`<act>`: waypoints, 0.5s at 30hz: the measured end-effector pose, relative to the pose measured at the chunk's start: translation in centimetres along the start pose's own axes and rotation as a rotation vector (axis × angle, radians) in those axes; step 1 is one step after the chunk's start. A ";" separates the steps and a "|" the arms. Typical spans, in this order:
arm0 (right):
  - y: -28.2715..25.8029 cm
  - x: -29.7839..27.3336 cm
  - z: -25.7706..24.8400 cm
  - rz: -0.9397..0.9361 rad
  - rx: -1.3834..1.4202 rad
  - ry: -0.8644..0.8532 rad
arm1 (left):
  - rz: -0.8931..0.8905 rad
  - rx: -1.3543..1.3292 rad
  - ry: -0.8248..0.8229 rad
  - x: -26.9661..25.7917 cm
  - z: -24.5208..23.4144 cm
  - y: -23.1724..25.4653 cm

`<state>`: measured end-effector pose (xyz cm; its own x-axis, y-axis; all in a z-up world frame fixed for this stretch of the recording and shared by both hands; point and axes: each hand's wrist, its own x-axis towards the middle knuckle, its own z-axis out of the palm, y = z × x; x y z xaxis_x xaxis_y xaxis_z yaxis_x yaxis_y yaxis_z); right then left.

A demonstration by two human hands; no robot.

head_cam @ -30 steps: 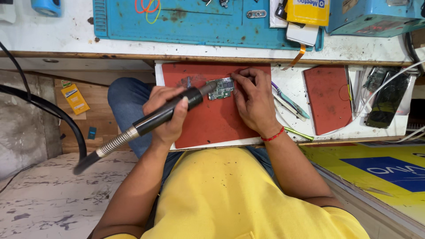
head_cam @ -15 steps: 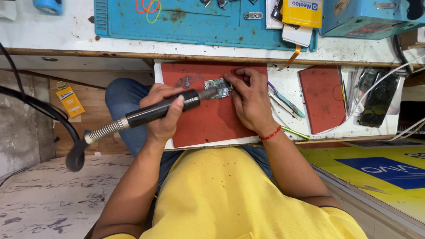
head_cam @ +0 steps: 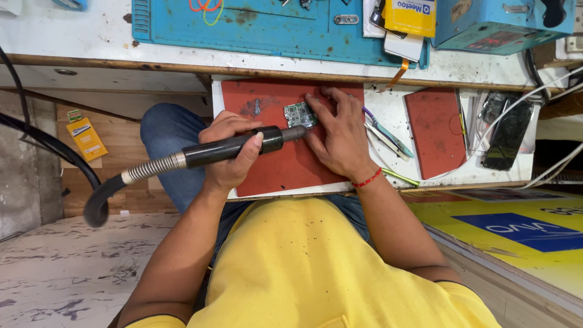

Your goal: The person cleans a small circuit board by brushing it with a white toothbrush and a purple toothbrush, then uses a hot air gun to blow off debris. The board is held in the left hand and worked on over a red mat.

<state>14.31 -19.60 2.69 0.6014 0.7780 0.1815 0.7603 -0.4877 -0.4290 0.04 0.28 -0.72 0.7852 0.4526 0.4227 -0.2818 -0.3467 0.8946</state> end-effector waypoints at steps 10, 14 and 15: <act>0.8 0.0 0.4 0.009 0.065 0.042 | -0.052 0.014 0.157 -0.4 0.1 0.1; 1.2 -0.6 0.1 0.021 0.105 0.015 | -0.062 0.035 0.125 -0.4 0.5 0.5; 1.1 -0.6 0.2 0.036 0.110 0.010 | -0.066 0.052 0.143 -0.4 0.3 0.6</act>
<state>14.74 -20.53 1.96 0.6304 0.7567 0.1731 0.7072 -0.4678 -0.5301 -0.29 -0.42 -0.40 0.7137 0.5864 0.3832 -0.2007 -0.3529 0.9139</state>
